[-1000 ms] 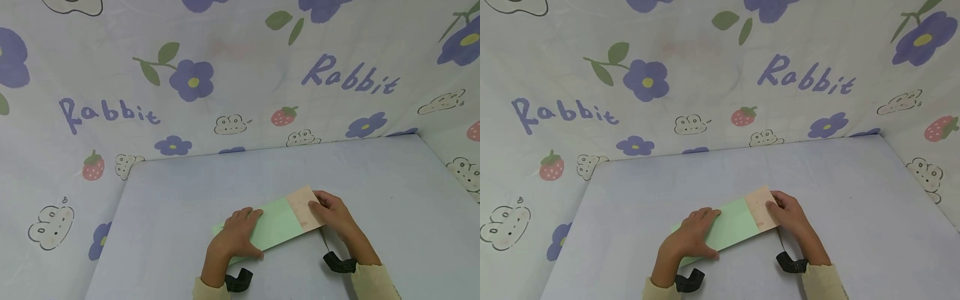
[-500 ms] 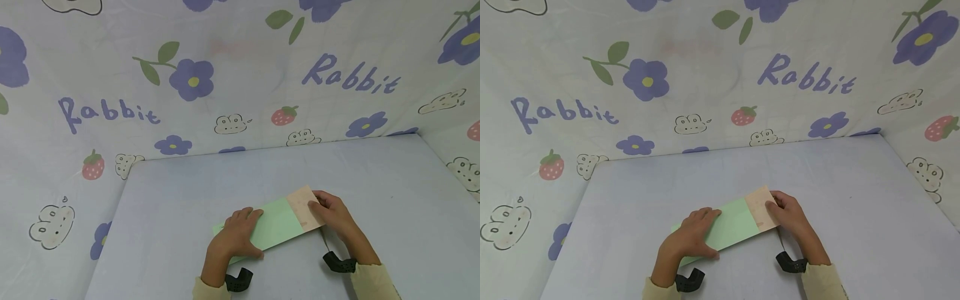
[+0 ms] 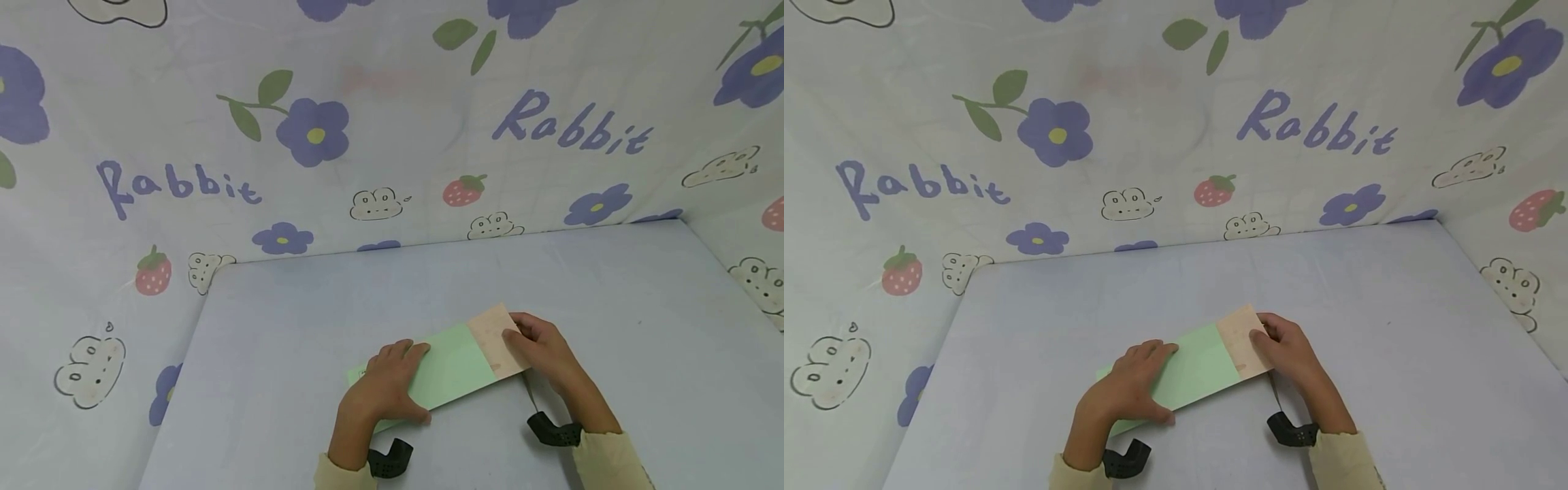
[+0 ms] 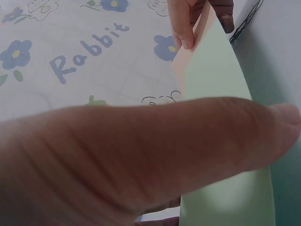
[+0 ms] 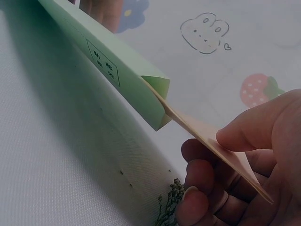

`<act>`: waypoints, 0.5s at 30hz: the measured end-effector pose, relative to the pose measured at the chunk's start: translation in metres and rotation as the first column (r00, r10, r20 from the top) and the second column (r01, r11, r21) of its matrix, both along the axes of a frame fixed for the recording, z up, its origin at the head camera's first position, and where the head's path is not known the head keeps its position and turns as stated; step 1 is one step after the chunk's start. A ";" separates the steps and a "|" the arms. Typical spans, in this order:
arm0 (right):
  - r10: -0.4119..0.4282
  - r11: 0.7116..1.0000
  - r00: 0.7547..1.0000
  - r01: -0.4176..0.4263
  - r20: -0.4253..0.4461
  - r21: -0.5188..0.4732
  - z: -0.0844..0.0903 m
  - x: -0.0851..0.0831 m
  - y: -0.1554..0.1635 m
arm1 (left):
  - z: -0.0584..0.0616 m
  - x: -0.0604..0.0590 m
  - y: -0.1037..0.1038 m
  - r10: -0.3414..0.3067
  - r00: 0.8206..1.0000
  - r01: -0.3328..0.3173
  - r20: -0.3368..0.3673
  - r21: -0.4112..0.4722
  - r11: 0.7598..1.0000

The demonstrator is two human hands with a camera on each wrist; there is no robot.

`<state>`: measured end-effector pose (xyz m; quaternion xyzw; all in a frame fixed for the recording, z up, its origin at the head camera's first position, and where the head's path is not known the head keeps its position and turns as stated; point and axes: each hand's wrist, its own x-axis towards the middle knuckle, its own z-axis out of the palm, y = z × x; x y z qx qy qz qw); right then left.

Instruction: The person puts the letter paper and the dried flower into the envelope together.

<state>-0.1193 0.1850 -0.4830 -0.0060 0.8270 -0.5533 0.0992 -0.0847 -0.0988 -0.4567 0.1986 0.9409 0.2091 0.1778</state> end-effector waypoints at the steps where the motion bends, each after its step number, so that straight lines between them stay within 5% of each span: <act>1: 0.002 1.000 1.000 -0.002 0.000 0.001 0.000 0.000 0.000 | 0.000 0.000 0.000 0.000 1.000 0.000 0.000 0.001 1.000; 15: 0.010 1.000 1.000 -0.009 0.002 -0.008 0.000 0.000 0.000 | -0.001 0.000 0.000 0.005 1.000 -0.005 0.008 0.003 1.000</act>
